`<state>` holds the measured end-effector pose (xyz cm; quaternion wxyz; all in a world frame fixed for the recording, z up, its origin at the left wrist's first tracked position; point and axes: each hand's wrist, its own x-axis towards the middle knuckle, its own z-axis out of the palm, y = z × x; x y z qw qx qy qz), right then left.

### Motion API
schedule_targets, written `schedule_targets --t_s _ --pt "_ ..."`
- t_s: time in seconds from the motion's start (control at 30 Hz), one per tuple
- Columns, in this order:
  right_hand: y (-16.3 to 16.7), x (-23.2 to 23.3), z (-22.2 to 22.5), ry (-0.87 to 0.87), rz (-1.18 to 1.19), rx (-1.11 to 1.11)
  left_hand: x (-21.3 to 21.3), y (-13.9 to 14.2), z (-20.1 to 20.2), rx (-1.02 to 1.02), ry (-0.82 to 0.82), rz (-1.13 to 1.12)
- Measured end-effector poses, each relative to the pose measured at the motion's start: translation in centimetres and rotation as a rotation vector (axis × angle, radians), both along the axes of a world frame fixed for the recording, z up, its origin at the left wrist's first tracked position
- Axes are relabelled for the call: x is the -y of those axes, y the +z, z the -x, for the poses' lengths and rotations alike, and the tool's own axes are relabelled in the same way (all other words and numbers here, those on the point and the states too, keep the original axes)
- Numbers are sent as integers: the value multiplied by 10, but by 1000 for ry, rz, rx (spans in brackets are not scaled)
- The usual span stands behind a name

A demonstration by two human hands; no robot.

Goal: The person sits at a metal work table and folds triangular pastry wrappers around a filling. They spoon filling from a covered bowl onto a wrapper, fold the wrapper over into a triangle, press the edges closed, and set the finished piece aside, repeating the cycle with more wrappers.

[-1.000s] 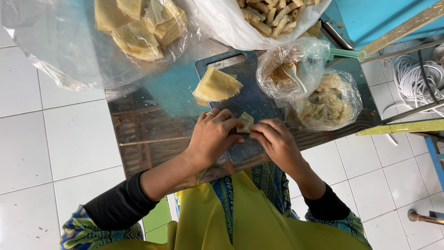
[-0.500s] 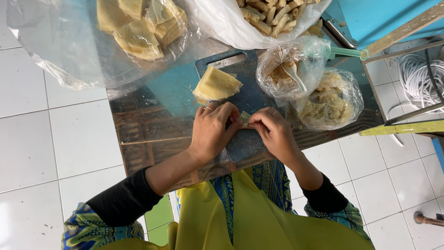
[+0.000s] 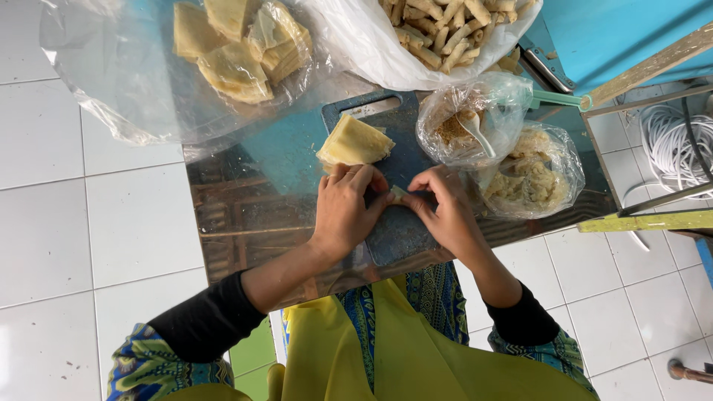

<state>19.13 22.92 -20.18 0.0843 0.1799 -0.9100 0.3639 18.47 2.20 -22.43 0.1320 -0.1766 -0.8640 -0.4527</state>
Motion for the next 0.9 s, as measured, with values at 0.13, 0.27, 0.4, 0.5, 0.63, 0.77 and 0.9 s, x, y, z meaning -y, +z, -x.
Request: schedule_targets --t_s 0.13,0.27,0.4,0.5,0.63,0.77,0.9 --pt "-3 0 -1 114 -98 -164 3 -4 -1 -134 -47 136" --pt "-4 3 -9 112 -190 -289 3 -6 0 -279 -15 213" --pt "-3 4 -2 39 -180 -260 0 -4 4 -249 28 168" --pt "-2 3 10 13 -129 -193 -2 -3 5 -213 49 161" --pt "-1 4 9 63 -148 -181 0 0 9 -253 64 199" --pt "3 5 -1 135 -302 -348 7 8 8 -346 115 147" --pt "4 3 1 87 -337 -346 22 15 9 -256 153 -34"
